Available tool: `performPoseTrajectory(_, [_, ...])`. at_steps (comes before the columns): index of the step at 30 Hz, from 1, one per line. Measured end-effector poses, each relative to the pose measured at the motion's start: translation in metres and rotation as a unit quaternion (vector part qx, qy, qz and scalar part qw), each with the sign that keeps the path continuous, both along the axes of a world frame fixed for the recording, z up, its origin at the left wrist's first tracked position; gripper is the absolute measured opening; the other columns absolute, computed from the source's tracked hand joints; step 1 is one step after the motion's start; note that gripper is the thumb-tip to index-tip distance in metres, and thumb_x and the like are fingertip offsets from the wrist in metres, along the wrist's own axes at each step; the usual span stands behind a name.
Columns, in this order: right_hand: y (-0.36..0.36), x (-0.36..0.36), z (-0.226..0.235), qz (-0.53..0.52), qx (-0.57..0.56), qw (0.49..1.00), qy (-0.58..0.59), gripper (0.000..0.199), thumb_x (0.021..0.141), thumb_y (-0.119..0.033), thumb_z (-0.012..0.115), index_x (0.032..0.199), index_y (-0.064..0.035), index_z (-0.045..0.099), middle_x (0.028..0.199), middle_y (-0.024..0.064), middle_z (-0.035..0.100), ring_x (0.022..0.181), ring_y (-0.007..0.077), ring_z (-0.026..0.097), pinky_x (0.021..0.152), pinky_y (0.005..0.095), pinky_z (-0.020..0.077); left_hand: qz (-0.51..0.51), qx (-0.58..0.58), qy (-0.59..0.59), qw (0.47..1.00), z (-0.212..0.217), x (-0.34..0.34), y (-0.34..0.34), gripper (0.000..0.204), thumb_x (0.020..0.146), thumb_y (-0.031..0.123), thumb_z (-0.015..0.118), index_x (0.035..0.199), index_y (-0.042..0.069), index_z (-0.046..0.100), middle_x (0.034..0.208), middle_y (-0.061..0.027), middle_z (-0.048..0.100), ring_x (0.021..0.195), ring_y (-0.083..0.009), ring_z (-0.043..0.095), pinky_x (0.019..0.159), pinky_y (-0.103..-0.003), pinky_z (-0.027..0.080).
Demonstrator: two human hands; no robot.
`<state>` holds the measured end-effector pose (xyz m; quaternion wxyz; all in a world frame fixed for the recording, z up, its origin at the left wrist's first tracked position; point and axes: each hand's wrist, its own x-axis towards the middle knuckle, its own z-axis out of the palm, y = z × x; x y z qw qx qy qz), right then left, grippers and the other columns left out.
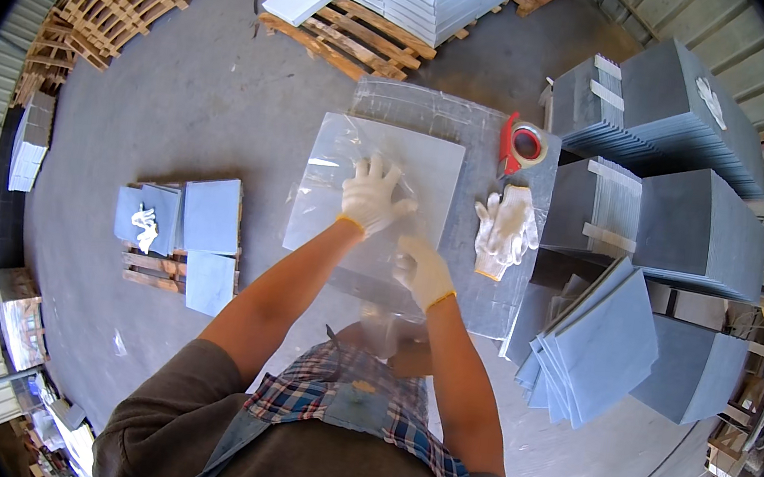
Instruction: The person wraps flat gray boards in plastic film and stacks them. A coworker assembles white cardboard boxes and tapes them shut. The person then places the wrapped boards into the assembled boxes.
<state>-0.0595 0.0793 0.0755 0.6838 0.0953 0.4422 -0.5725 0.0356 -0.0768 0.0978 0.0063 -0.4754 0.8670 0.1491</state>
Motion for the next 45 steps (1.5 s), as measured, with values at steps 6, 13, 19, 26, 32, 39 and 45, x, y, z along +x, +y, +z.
performPoseTrajectory(6, [0.020, 0.010, -0.003, 0.041, -0.028, 0.988, 0.143, 0.018, 0.096, -0.025, 0.066, 0.097, -0.0074, 0.065, 0.074, -0.0002, 0.057, 0.060, 0.0107, 0.053, 0.050, 0.0242, 0.0399, 0.018, -0.020, -0.029, 0.999, 0.008, -0.007, 0.009, 0.076, 0.081, 0.055, 0.070, 0.139, 0.012, 0.048, 0.139, -0.0174, 0.043, 0.132, -0.0395, 0.038, 0.093, -0.050, 0.046])
performPoseTrajectory(13, [0.026, 0.000, 0.016, 0.108, 0.000, 0.974, 0.198, 0.021, 0.095, -0.028, 0.064, 0.086, -0.0090, 0.060, 0.066, -0.0034, 0.049, 0.053, 0.0068, 0.044, 0.047, 0.0242, 0.0330, 0.040, -0.040, -0.014, 0.998, 0.003, -0.012, 0.016, 0.073, 0.081, 0.052, 0.071, 0.138, 0.012, 0.049, 0.137, -0.0153, 0.045, 0.128, -0.0372, 0.041, 0.092, -0.050, 0.045])
performPoseTrajectory(19, [0.031, 0.002, 0.018, 0.108, 0.050, 0.953, 0.279, 0.021, 0.091, -0.027, 0.066, 0.086, -0.0076, 0.063, 0.066, -0.0030, 0.051, 0.052, 0.0061, 0.042, 0.046, 0.0238, 0.0298, -0.038, -0.131, 0.083, 0.987, -0.033, -0.009, 0.022, 0.051, 0.088, 0.040, 0.067, 0.128, 0.011, 0.055, 0.129, -0.0125, 0.051, 0.122, -0.0369, 0.043, 0.097, -0.051, 0.037])
performPoseTrajectory(26, [0.046, 0.000, 0.019, 0.181, 0.123, 0.917, 0.333, 0.023, 0.091, -0.028, 0.067, 0.084, -0.0063, 0.067, 0.068, -0.0009, 0.057, 0.054, 0.0061, 0.047, 0.045, 0.0242, 0.0320, -0.055, -0.185, 0.102, 0.976, -0.036, -0.013, 0.020, 0.040, 0.087, 0.032, 0.067, 0.122, 0.015, 0.060, 0.128, -0.0126, 0.052, 0.122, -0.0384, 0.043, 0.098, -0.058, 0.033])
performPoseTrajectory(32, [0.064, 0.011, -0.050, 0.216, 0.042, 0.898, 0.382, 0.024, 0.090, -0.029, 0.067, 0.084, -0.0060, 0.067, 0.069, 0.0003, 0.059, 0.054, 0.0076, 0.047, 0.046, 0.0251, 0.0339, -0.089, -0.154, 0.139, 0.974, -0.028, -0.011, 0.008, 0.039, 0.086, 0.031, 0.066, 0.120, 0.014, 0.059, 0.128, -0.0140, 0.051, 0.122, -0.0395, 0.042, 0.099, -0.060, 0.032])
performPoseTrajectory(39, [0.008, 0.011, -0.012, 0.192, 0.051, 0.927, 0.319, 0.026, 0.090, -0.030, 0.066, 0.078, -0.0066, 0.064, 0.068, 0.0005, 0.057, 0.053, 0.0087, 0.046, 0.046, 0.0249, 0.0327, -0.110, -0.130, 0.196, 0.966, -0.031, -0.016, -0.006, 0.039, 0.085, 0.020, 0.064, 0.121, 0.009, 0.058, 0.123, -0.0130, 0.053, 0.121, -0.0366, 0.045, 0.102, -0.055, 0.035])
performPoseTrajectory(45, [0.030, 0.011, -0.008, 0.161, 0.055, 0.967, 0.190, 0.025, 0.093, -0.030, 0.065, 0.089, -0.0060, 0.066, 0.071, 0.0019, 0.061, 0.053, 0.0082, 0.048, 0.045, 0.0245, 0.0324, -0.136, -0.136, 0.218, 0.957, -0.050, -0.017, -0.006, 0.034, 0.083, 0.017, 0.064, 0.115, 0.007, 0.059, 0.118, -0.0123, 0.055, 0.118, -0.0353, 0.048, 0.103, -0.053, 0.036])
